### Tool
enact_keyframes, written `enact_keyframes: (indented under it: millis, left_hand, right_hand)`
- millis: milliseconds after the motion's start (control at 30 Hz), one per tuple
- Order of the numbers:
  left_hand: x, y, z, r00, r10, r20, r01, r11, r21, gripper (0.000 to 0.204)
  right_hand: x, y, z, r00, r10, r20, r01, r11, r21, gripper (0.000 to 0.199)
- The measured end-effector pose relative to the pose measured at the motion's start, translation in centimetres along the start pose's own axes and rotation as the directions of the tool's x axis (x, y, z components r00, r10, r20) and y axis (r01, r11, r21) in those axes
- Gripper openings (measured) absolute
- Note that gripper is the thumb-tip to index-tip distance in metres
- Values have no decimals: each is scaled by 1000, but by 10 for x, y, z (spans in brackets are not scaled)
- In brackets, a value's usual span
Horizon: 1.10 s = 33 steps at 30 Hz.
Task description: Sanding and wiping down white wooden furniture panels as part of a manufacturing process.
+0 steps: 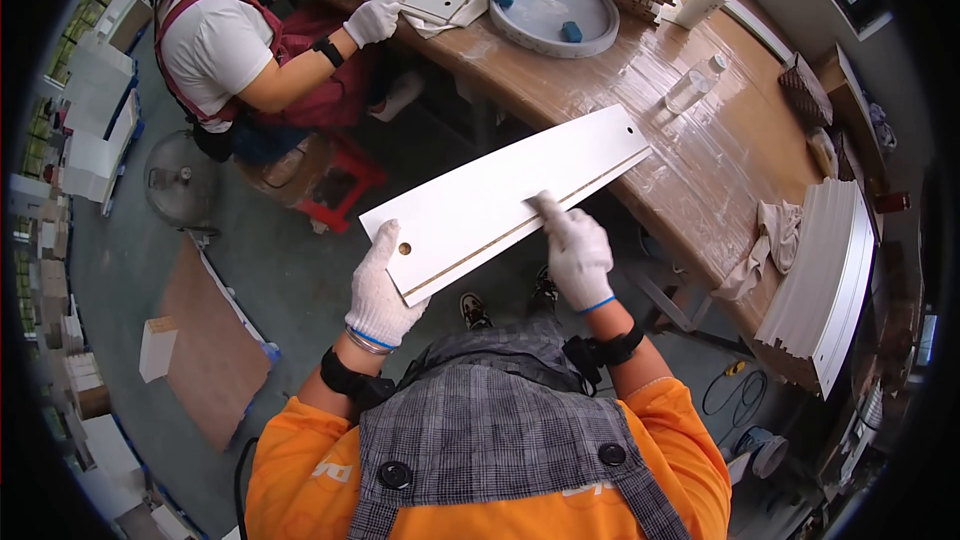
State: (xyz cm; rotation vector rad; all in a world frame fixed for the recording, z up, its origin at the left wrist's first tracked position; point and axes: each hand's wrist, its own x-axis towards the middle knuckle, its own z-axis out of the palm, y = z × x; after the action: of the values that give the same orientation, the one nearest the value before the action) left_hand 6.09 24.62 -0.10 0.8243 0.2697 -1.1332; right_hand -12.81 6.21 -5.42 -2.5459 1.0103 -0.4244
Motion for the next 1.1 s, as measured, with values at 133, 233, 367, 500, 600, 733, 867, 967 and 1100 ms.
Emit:
enact_keyframes:
  millis: [133,233,367,500,600,733,867,967,1100]
  left_hand:
    - [0,5,1,999,-1,47,3,999,-44,44]
    - [1,6,0,999,1,38,0,999,-42,45]
    - [7,11,-2,998,-11,60,16,996,-84,45]
    - [12,14,-6,992,11,124,2,994,-106,47]
    - [16,16,-8,989,10,145,5,994,-106,48]
    - [19,17,-9,989,3,150,18,990,-137,54]
    - [22,20,-7,983,47,177,-26,992,-120,62]
    - [21,24,-7,975,55,215,-11,979,-203,67]
    - [20,25,-6,986,-1,166,35,978,-205,80]
  right_hand:
    - [-3,-21,1,989,81,-125,-76,996,46,47]
    - [-14,-49,3,936,-313,159,276,936,219,54]
    - [-9,-54,5,987,114,-110,-108,992,65,52]
    - [-9,-81,2,985,-39,167,17,991,134,53]
    - [-12,-102,4,951,-241,194,217,967,134,59]
    - [-13,-104,12,995,-104,6,103,990,92,58]
    - [-17,-113,18,947,-258,192,227,959,168,60]
    - [-19,-118,22,996,-94,3,94,994,57,56]
    - [-23,-123,27,922,-328,205,285,935,210,55]
